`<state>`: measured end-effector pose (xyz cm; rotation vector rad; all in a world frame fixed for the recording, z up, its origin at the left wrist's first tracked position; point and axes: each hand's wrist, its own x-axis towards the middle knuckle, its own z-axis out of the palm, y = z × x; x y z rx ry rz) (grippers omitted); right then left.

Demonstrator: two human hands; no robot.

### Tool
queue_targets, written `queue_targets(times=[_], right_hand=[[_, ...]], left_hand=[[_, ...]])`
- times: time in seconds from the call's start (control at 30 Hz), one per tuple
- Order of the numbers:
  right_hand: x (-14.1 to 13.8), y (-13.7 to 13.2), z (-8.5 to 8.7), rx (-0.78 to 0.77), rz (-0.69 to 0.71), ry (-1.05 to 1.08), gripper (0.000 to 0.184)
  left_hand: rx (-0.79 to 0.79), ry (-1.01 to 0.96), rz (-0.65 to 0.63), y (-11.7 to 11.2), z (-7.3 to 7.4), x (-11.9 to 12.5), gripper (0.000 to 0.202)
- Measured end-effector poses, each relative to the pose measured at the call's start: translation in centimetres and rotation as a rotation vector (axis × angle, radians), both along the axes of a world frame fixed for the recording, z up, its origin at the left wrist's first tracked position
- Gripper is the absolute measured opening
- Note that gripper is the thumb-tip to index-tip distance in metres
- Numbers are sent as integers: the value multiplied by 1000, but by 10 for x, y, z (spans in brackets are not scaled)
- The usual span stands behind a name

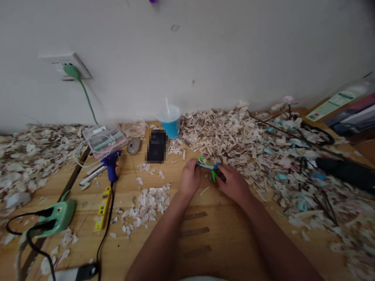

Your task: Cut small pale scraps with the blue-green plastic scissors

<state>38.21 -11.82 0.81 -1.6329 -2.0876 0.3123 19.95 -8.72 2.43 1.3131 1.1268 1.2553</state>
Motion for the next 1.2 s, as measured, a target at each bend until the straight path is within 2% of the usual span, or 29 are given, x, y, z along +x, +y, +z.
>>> queue_targets(times=[0.03,0.13,0.2,0.27,0.33,0.47,0.63,0.87,1.03,1.1,1.2], right_hand=[[-1,0,0,8,-11,5,27],[-4,0,0,37,-33,29,26],[-6,0,0,43,-30,44,25],[-6,0,0,32,-17,52,24],[-5,0,1,28,-2,57,24],[-1,1,3,25,30,54,28],[3,1,5,-29,44,38,25],[3,0,4,-49,75,-13,30],[3,1,4,-49,55,11,24],[3,2,3,-43,39,31,23],[2,2,0,-24,15,69,25]], left_hand=[[-99,-115,-35,0,0,3,7],[-391,-533,-127,-3,1,12,25],[-484,-717,-113,-5,2,16,31],[-502,-774,-78,-6,2,17,32],[-462,-721,-72,-4,2,15,31],[-287,-405,-106,3,1,6,27],[-136,-79,-101,8,1,-7,13],[24,190,-172,10,0,-19,21],[-19,130,-129,11,1,-17,14],[-121,-1,-121,10,1,-12,11],[-337,-358,-129,7,1,-3,20]])
